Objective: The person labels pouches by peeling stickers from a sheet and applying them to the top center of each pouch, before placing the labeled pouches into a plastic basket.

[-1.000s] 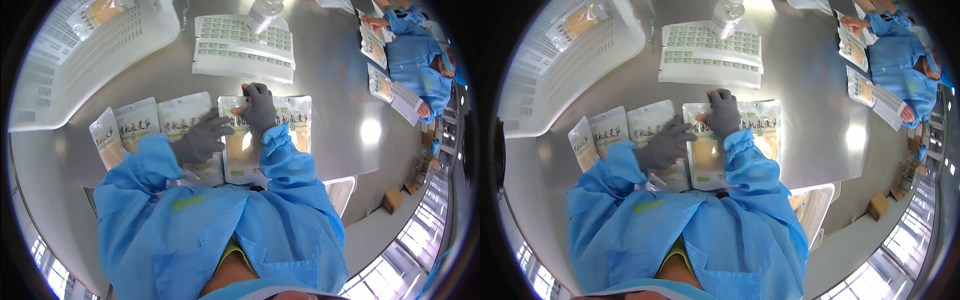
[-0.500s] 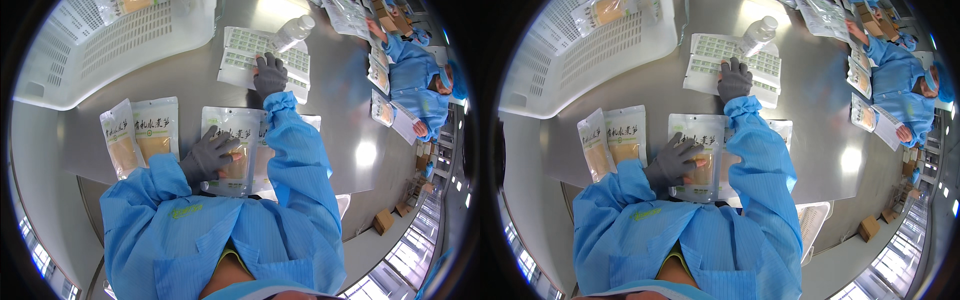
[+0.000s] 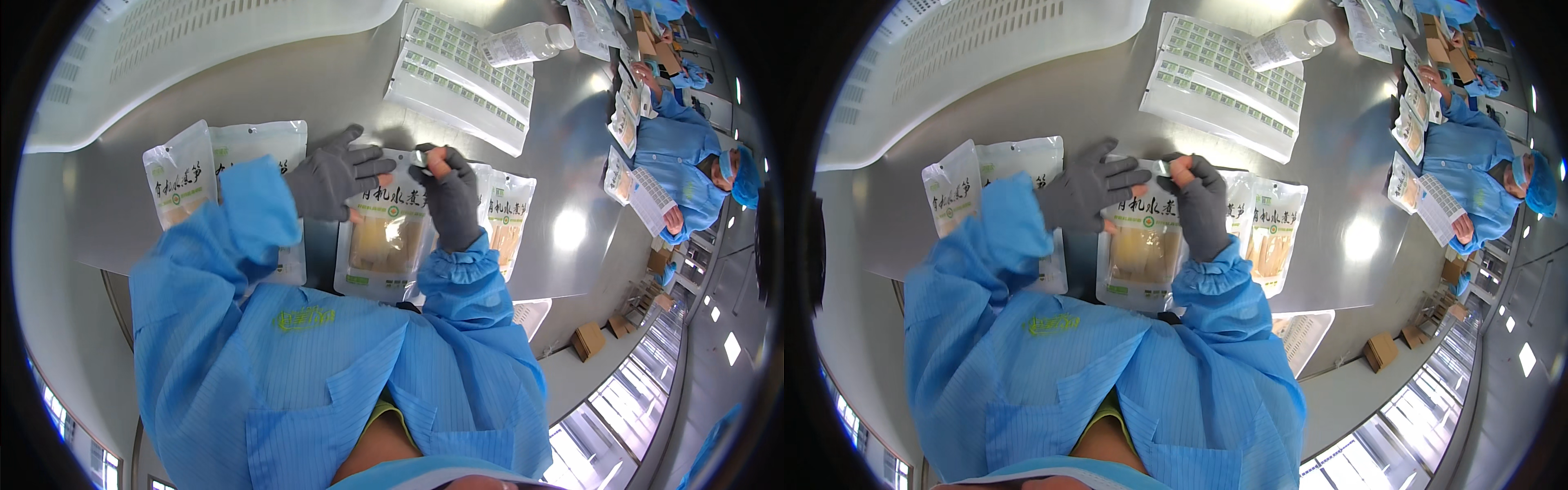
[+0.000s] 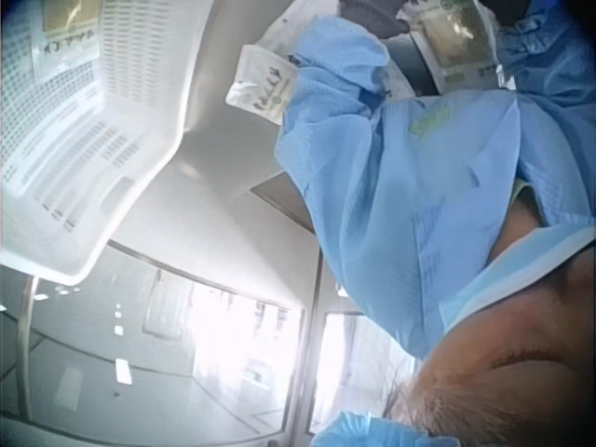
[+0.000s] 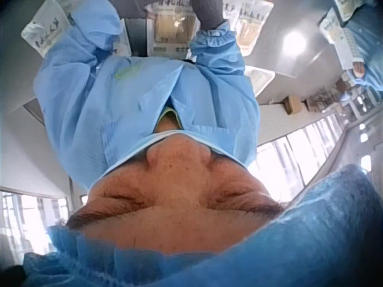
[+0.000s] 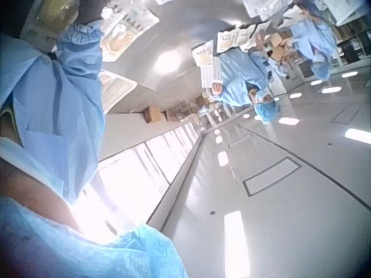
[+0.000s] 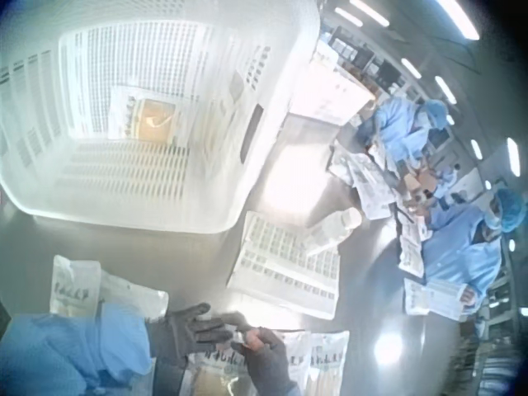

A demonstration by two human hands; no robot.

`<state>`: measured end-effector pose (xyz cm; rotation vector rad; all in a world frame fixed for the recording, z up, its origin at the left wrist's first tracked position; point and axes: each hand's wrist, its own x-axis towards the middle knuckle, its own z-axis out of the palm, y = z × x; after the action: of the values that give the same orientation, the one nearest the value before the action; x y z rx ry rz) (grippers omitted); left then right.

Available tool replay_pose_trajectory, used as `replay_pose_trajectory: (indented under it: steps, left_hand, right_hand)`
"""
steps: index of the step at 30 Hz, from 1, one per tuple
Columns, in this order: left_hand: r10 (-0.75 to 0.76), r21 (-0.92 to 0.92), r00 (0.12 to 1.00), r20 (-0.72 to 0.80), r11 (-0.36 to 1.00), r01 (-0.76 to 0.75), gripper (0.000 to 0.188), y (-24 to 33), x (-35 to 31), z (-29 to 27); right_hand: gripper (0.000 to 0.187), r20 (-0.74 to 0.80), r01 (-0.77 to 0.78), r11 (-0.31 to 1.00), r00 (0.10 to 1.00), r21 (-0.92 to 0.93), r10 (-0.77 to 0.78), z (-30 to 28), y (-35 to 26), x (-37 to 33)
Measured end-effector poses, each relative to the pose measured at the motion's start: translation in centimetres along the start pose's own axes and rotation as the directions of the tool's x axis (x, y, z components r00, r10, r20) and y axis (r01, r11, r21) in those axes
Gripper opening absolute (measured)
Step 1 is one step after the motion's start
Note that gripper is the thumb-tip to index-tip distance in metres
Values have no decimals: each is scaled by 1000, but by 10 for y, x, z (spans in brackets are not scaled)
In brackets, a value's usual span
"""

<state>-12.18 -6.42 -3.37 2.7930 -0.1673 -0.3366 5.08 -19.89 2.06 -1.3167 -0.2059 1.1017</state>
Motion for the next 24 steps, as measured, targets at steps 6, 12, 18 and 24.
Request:
replay_pose_trajectory:
  steps: [6, 12, 18, 24]
  left_hand:
    - [37, 60, 999, 21, 997, -38, 76, -13, -8, -11]
    - [30, -5, 998, -55, 1000, -30, 69, -15, -11, -5]
    - [6, -14, 997, -71, 1000, -7, 72, -15, -12, -1]
    - [-18, 125, 996, 87, 992, 7, 74, -12, -8, -12]
  right_hand:
    - [14, -50, -69, 951, 997, -300, 57, -7, 35, 7]
    - [8, -53, 180, 690, 952, -702, -301, 4, 57, -5]
    - [7, -27, 228, 614, 926, -755, -376, 9, 59, -6]
    - [8, -51, 176, 569, 932, -803, -360, 12, 60, -6]
